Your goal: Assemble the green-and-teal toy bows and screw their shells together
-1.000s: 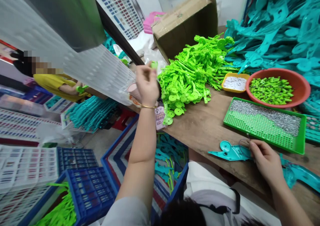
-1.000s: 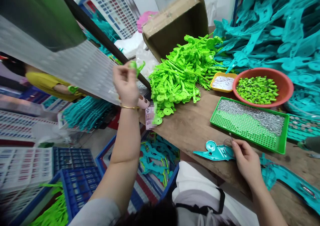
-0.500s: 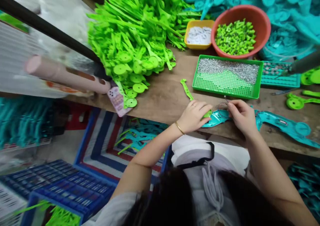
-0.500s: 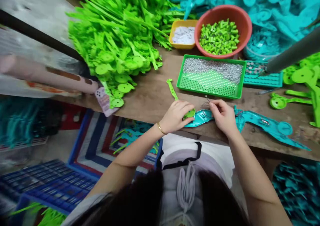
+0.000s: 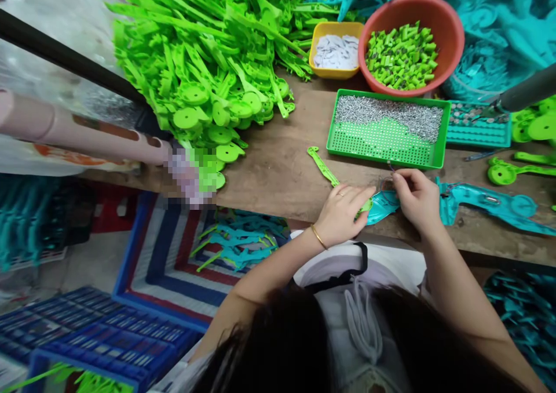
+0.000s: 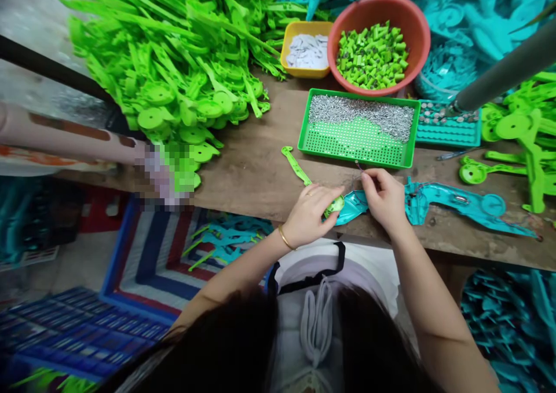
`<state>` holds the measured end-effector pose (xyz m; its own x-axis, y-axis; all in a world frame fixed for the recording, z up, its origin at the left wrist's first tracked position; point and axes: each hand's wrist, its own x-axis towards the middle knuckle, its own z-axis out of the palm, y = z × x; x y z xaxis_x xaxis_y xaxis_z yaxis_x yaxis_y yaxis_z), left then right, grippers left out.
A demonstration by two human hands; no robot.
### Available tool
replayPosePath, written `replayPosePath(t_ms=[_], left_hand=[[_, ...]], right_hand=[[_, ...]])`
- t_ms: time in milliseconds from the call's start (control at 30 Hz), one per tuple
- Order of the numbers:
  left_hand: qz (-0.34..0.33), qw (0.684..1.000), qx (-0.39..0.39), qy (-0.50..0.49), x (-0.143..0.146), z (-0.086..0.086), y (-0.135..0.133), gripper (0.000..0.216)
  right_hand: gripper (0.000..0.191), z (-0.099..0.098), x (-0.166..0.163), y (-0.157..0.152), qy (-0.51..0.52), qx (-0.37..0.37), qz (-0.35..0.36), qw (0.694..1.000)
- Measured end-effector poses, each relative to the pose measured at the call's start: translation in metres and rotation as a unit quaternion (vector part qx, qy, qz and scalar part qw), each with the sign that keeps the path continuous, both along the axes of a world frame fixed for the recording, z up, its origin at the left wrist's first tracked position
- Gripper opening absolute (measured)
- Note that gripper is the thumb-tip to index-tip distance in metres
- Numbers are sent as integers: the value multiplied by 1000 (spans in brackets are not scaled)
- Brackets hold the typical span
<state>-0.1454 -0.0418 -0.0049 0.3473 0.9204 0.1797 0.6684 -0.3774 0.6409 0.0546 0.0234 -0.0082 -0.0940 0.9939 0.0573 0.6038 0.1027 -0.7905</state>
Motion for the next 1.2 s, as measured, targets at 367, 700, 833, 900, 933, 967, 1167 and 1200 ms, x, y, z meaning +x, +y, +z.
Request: replayPosePath(t_ms=[367,700,833,900,933,967,1167,1200], left_hand=[[127,987,53,-87,-1,-8,-15,31],[193,931,-13,-310,-53,0,-17,26],[227,925,-6,-305,-60,0,-21,20],[239,923,-7,-301,-61,0,-21,17],[245,922,-9,-299,-62,-1,-22,17],[253,921,-11,-297,-63,-3,-22,18],[314,926,51,-204,-80,-18,-16,21],[312,932,60,-175,-84,-20,-13,21]], right_hand=[[19,16,-5,-3,-50,68,43,996],[20,65,-63,-14,-88,31,300,949],[23,59,-74,-14,-161,42,324,931],[27,58,-79,-15,-213,52,322,921],[28,57,-81,-15,-229,52,320,918],[29,56,-83,-14,-235,51,316,918],[26,52,-79,-4,-196,-17,271,942],[23,53,-77,-3,-197,-36,272,941]])
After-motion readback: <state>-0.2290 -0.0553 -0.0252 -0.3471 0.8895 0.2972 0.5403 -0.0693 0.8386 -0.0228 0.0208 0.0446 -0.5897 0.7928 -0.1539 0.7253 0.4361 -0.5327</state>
